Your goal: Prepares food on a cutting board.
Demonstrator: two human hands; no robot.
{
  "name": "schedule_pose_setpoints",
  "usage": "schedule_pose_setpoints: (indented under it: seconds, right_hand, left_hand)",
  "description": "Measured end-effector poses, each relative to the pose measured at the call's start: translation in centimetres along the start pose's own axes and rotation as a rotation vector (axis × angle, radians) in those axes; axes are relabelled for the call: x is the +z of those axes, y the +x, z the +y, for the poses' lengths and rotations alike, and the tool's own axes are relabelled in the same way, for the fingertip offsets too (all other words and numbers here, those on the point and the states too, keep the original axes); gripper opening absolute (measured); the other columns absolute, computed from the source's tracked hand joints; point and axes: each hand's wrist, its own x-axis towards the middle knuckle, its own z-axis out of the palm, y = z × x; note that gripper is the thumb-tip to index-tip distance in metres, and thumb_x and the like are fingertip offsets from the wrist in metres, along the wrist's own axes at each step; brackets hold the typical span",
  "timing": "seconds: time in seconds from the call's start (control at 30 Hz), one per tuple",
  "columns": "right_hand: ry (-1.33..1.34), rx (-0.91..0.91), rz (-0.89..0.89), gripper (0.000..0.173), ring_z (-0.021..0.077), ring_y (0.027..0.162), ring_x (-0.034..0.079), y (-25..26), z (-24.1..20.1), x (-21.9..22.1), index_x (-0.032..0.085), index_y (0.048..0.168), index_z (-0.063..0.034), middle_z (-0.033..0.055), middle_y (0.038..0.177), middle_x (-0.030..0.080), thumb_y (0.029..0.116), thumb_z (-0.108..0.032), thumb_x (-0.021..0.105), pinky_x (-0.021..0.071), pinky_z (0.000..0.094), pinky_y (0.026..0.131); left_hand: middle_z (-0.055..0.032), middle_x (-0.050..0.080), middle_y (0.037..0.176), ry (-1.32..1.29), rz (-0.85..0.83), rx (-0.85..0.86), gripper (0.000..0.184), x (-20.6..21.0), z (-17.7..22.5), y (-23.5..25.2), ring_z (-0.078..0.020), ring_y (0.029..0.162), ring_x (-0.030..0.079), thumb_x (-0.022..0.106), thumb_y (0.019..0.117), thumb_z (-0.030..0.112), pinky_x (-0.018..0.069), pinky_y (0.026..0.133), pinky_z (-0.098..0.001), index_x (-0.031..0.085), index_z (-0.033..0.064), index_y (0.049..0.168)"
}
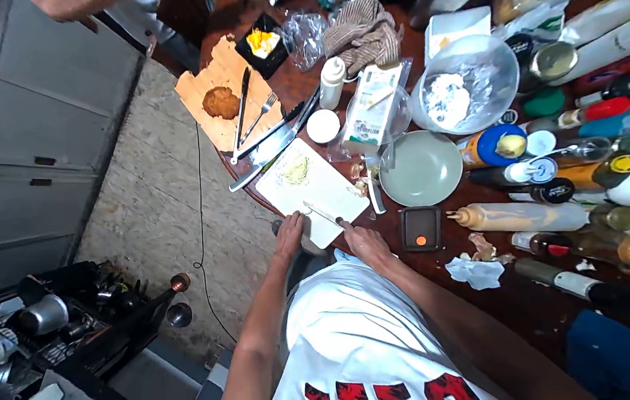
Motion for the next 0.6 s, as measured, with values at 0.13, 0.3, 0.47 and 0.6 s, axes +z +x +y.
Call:
schedule_pose_setpoints:
  seconds: [0.13,0.3,0.47,0.6]
  right_hand:
    - [-0.032,-0.006,-0.024,0.043,0.0443,0.096,0.071,-0.5,-0.4,0.8,0.049,0.149,-0.0143,0.0233,0.105,0.070,0.1105,-0.024,0.034,0.0567,0.0587,0.081]
    - [-0.050,0.000,-0.042,0.041,0.0453,0.095,0.071,-0.5,-0.9,0.6,0.049,0.148,-0.0141,0.0240,0.107,0.070,0.1103,-0.024,0.035,0.0564,0.0591,0.080]
    - [-0.079,-0.003,-0.045,0.039,0.0442,0.093,0.071,-0.6,-1.3,0.0,0.050,0.146,-0.0125,0.0234,0.105,0.069,0.1099,-0.022,0.037,0.0569,0.0578,0.078]
    - [-0.082,-0.002,-0.060,0.039,0.0440,0.093,0.071,-0.5,-1.4,-0.9,0.051,0.144,-0.0112,0.0230,0.104,0.070,0.1097,-0.021,0.036,0.0569,0.0579,0.078]
  left_hand:
    - [-0.0147,0.066,0.128,0.025,0.021,-0.051,0.029,0.3,0.2,0.0,-0.0308,0.110,0.067,0.054,0.1045,0.017,0.0560,0.095,-0.0435,0.066,0.0050,0.128]
    - [-0.0140,0.063,0.136,0.015,0.004,-0.051,0.025,0.7,0.4,0.4,-0.0318,0.113,0.066,0.059,0.1011,0.011,0.0556,0.096,-0.0446,0.068,0.0042,0.124]
    - [-0.0141,0.066,0.129,-0.001,0.056,-0.012,0.020,0.9,0.1,0.9,-0.0310,0.111,0.066,0.059,0.0999,0.005,0.0555,0.096,-0.0442,0.069,0.0040,0.117]
    - [-0.0140,0.066,0.127,0.009,0.059,0.016,0.021,0.7,-0.1,1.3,-0.0313,0.110,0.066,0.058,0.0996,0.003,0.0550,0.096,-0.0437,0.070,0.0042,0.117]
